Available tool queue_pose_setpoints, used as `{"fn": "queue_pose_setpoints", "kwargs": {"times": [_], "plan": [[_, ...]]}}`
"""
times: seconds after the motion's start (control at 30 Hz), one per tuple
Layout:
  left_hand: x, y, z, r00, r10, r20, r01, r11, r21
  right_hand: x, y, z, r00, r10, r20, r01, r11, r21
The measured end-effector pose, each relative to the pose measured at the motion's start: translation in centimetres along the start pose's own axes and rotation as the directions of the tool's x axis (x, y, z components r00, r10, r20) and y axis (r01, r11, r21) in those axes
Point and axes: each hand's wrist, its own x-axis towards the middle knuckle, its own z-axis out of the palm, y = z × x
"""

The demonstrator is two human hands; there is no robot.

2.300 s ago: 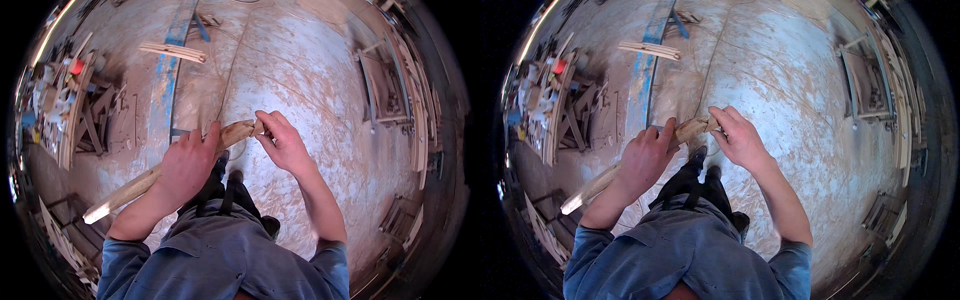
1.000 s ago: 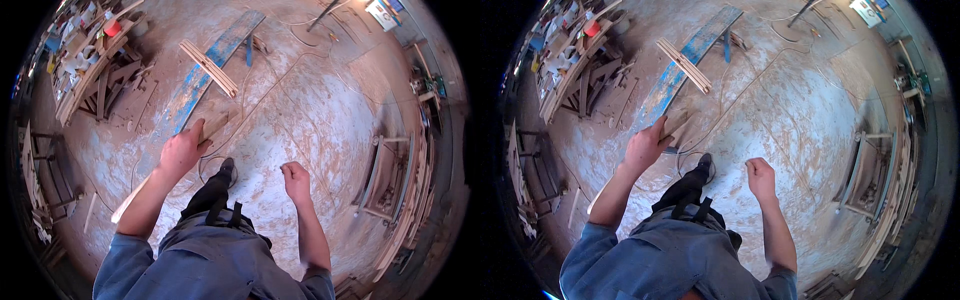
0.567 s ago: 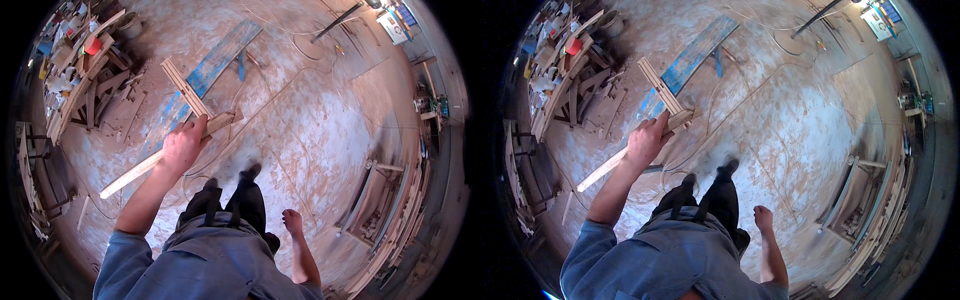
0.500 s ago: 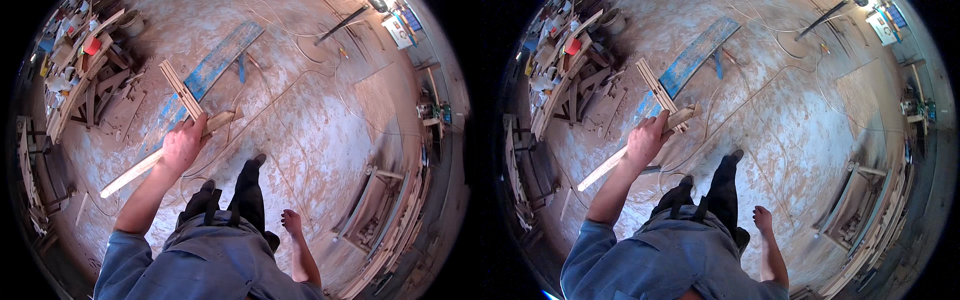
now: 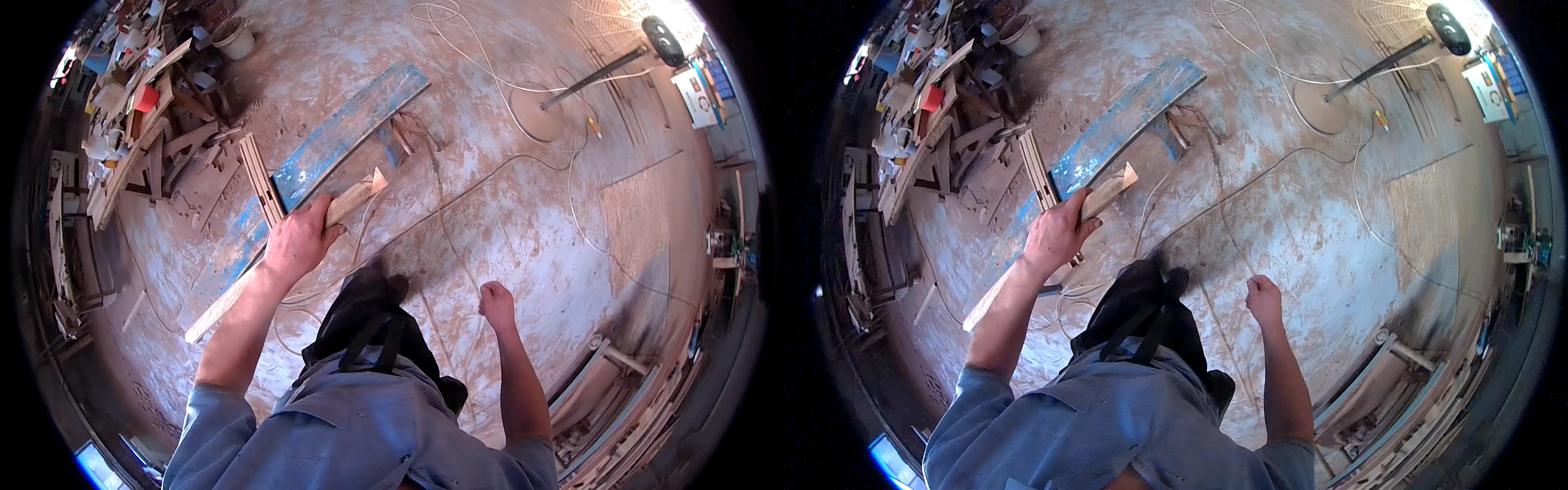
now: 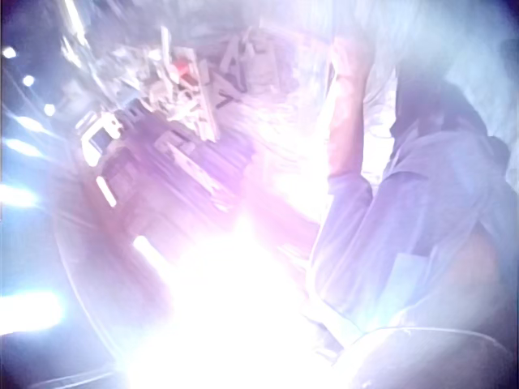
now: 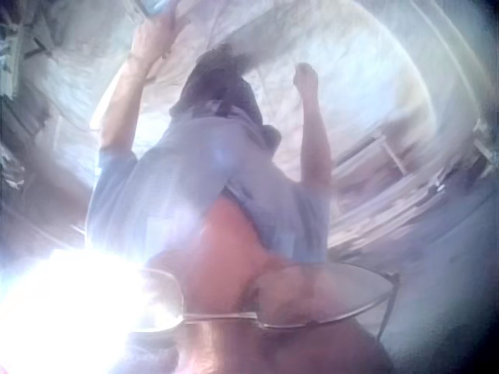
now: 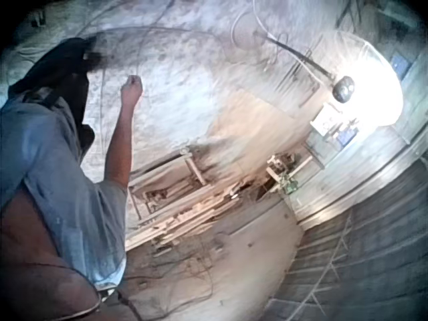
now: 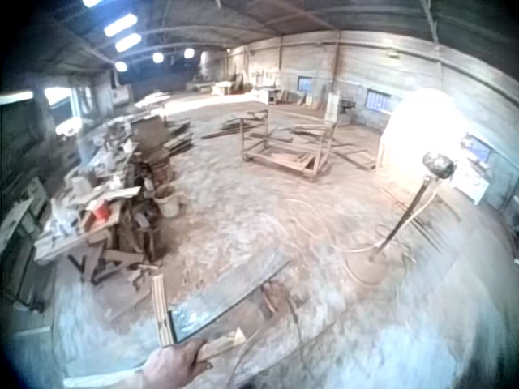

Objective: The person uses a bow saw to cut a small wooden piece on a workbench. They then apply glue to the cut piece and attach it to a larger wooden assembly. Finally, they use an angle grinder with a sanding disc to smooth the edges of the joined wood.

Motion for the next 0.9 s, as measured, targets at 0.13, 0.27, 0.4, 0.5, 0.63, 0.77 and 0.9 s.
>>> {"fn": "queue_pose_setpoints", "kwargs": {"times": [0.13, 0.27, 0.4, 0.5, 0.63, 0.77, 0.9], "plan": [[5.6, 2.0, 0.6, 0.998, -0.066, 0.024, 0.066, 0.997, -0.035, 7.2, -4.8, -0.5, 0.993, -0.031, 0.11, 0.025, 0.998, 0.053], [11.2, 2.1, 1.7, 0.99, -0.125, 0.069, 0.139, 0.961, -0.241, 12.1, -8.8, 0.3, 0.976, -0.093, 0.194, 0.112, 0.99, -0.09], [16.8, 2.1, 2.0, 0.971, -0.132, 0.198, 0.218, 0.829, -0.515, 16.4, -11.5, 0.0, 0.956, -0.011, 0.294, 0.055, 0.988, -0.142], [19.2, 2.8, 2.3, 0.864, -0.226, 0.45, 0.487, 0.605, -0.63, 19.3, -13.0, 0.2, 0.94, 0.001, 0.34, 0.056, 0.986, -0.157], [20.4, 3.5, 1.0, 0.806, -0.227, 0.548, 0.587, 0.436, -0.682, 22.2, -15.5, 0.7, 0.912, 0.002, 0.41, 0.038, 0.995, -0.088], [22.8, 6.2, 0.2, 0.815, -0.187, 0.549, 0.567, 0.458, -0.685, 24.4, -15.4, -0.8, 0.901, -0.117, 0.418, 0.163, 0.983, -0.078], [24.5, 10.5, 1.5, 0.833, -0.192, 0.519, 0.513, 0.618, -0.596, 23.3, -13.4, -6.1, 0.957, -0.121, 0.262, 0.155, 0.981, -0.113]]}}
